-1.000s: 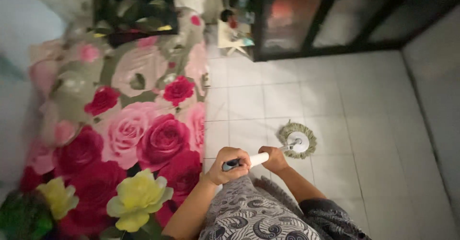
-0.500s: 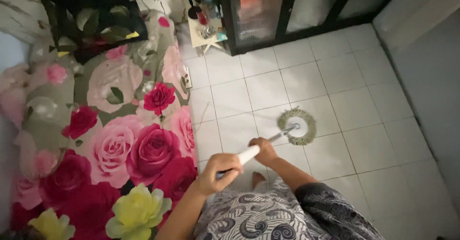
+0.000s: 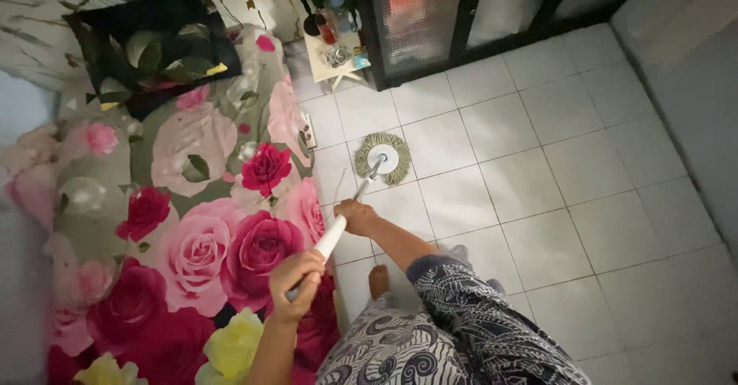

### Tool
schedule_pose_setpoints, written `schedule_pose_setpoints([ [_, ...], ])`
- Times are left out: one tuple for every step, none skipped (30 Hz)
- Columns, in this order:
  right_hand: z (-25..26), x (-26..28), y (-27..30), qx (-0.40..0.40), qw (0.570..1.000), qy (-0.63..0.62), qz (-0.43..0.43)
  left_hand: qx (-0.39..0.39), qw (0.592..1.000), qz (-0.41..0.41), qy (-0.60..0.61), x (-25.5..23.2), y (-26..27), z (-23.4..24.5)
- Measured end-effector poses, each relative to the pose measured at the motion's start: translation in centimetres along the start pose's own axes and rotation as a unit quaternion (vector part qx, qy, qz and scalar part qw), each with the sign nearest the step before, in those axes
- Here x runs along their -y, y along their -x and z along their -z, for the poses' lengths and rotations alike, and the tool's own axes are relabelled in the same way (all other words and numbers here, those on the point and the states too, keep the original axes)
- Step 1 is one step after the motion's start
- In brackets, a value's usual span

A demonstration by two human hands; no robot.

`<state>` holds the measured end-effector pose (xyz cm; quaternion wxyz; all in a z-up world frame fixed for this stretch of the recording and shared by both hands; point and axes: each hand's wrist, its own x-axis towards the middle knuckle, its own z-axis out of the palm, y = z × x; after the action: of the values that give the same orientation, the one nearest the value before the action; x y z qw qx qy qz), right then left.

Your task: Mopping the tiled floor in a residential room.

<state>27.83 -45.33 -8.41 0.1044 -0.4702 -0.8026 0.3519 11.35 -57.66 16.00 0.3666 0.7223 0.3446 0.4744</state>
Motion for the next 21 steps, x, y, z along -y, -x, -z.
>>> schedule_pose_setpoints([
  [-0.5, -0.2, -0.6, -0.001, 1.0, -0.001, -0.003, 0.003, 1.0, 0.0, 0.001, 0.9, 0.1, 0.4],
  [-0.9, -0.5, -1.4, 0.003, 1.0, 0.014, -0.026, -0.022, 1.0, 0.007, 0.019, 1.9, -0.1, 0.8],
  [-1.2, -0.9, -2.2, 0.007, 0.998, 0.03, -0.05, -0.046, 0.998, 0.013, 0.036, 2.9, -0.2, 1.2],
  [-0.4, -0.5, -2.4, 0.007, 0.998, 0.028, -0.051, -0.044, 0.998, 0.014, 0.037, 3.0, -1.0, 1.3],
  [0.3, -0.1, -2.5, 0.0, 0.998, 0.011, -0.067, -0.045, 0.999, -0.002, 0.012, 3.2, -1.7, 1.5],
  [1.0, 0.3, -2.5, -0.008, 0.996, -0.006, -0.085, -0.043, 0.999, -0.019, -0.01, 3.4, -2.5, 1.7],
  [1.4, 0.4, -2.1, -0.009, 0.996, -0.009, -0.09, -0.038, 0.999, -0.018, -0.007, 3.5, -2.5, 1.5],
  [2.3, 0.2, -2.1, 0.015, 0.992, -0.001, -0.127, -0.03, 0.999, -0.03, -0.001, 4.0, -2.8, 1.3],
  [3.2, 0.1, -2.0, 0.04, 0.986, 0.006, -0.164, -0.021, 0.999, -0.041, 0.006, 4.4, -3.2, 1.1],
  [2.6, -1.6, -2.1, 0.036, 0.985, 0.007, -0.166, -0.02, 0.999, -0.045, 0.007, 5.0, -3.2, 0.3],
  [2.0, -3.2, -2.2, -0.032, 0.992, 0.004, -0.126, -0.022, 0.998, -0.06, 0.014, 5.6, -3.2, -0.4],
  [0.9, -4.6, -2.2, -0.099, 0.991, -0.001, -0.085, -0.024, 0.997, -0.073, 0.02, 6.1, -2.9, -1.0],
  [1.5, -5.1, -2.1, -0.1, 0.991, -0.002, -0.087, -0.022, 0.997, -0.073, 0.02, 7.0, -2.9, -1.6],
  [2.1, -5.6, -2.0, -0.047, 0.985, 0.015, -0.162, 0.001, 0.998, -0.062, 0.008, 8.0, -3.0, -2.2],
  [2.6, -6.1, -1.8, 0.007, 0.971, 0.03, -0.236, 0.024, 0.998, -0.051, -0.005, 8.9, -3.1, -2.8],
  [3.1, -6.7, -1.4, 0.004, 0.97, 0.028, -0.241, 0.029, 0.998, -0.052, -0.002, 12.8, -3.0, -3.5],
  [3.5, -7.2, -1.0, -0.054, 0.972, -0.016, -0.226, -0.003, 0.998, 0.005, 0.056, 16.6, -2.8, -4.2],
  [3.7, -7.8, -0.5, -0.112, 0.97, -0.059, -0.209, -0.035, 0.991, 0.063, 0.114, 20.5, -2.3, -4.9],
  [4.2, -7.5, -0.4, -0.115, 0.968, -0.059, -0.214, -0.03, 0.991, 0.062, 0.117, 20.5, -4.5, -5.0],
  [5.0, -7.2, -0.3, -0.138, 0.971, -0.066, -0.184, -0.018, 0.996, 0.045, 0.072, 20.4, -6.9, -5.2],
  [5.9, -7.0, -0.2, -0.161, 0.972, -0.072, -0.154, -0.006, 0.999, 0.028, 0.028, 20.3, -9.2, -5.3],
])
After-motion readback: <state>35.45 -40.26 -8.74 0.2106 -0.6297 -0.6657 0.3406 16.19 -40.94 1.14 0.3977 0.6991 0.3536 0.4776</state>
